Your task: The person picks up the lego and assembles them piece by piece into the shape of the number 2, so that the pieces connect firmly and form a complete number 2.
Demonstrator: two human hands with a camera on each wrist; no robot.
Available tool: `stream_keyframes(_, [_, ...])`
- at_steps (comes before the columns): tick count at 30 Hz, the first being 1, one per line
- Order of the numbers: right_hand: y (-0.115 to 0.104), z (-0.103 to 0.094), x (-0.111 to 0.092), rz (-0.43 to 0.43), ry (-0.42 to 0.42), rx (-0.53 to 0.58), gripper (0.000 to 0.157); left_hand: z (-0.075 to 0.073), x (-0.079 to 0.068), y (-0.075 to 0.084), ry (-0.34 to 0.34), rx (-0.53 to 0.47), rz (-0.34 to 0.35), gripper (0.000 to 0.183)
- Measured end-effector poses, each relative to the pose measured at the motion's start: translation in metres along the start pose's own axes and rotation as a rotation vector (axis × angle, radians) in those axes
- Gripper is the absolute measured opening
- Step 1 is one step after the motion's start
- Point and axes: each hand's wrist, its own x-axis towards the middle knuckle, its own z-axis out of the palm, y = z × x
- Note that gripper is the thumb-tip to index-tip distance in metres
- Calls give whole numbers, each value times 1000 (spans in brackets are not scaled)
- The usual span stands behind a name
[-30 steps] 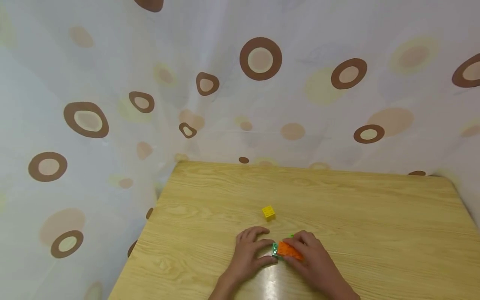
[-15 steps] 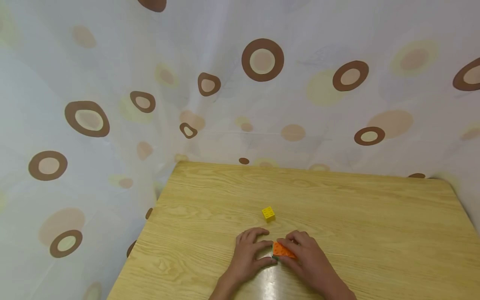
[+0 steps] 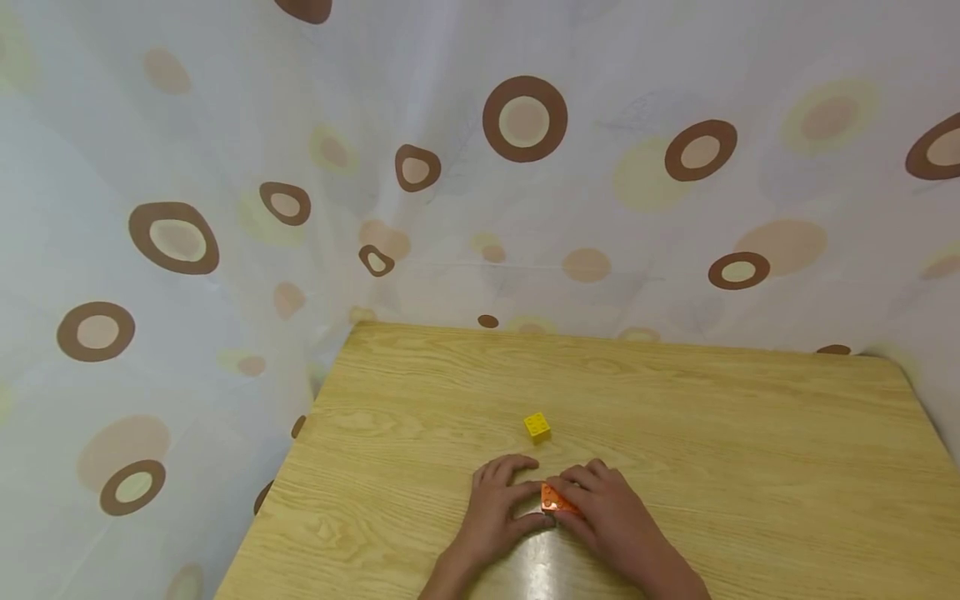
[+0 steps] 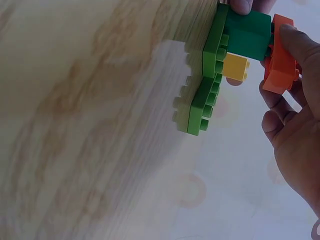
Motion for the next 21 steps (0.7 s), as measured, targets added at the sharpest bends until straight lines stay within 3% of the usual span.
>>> stream_keyframes(15, [-2,1,1,-22,-22,-10,37,2,-5,2,5,1,0,46])
stream_keyframes(21, [0,-2,3,14,-33,1,41,0,-1,1,14,9,6,45])
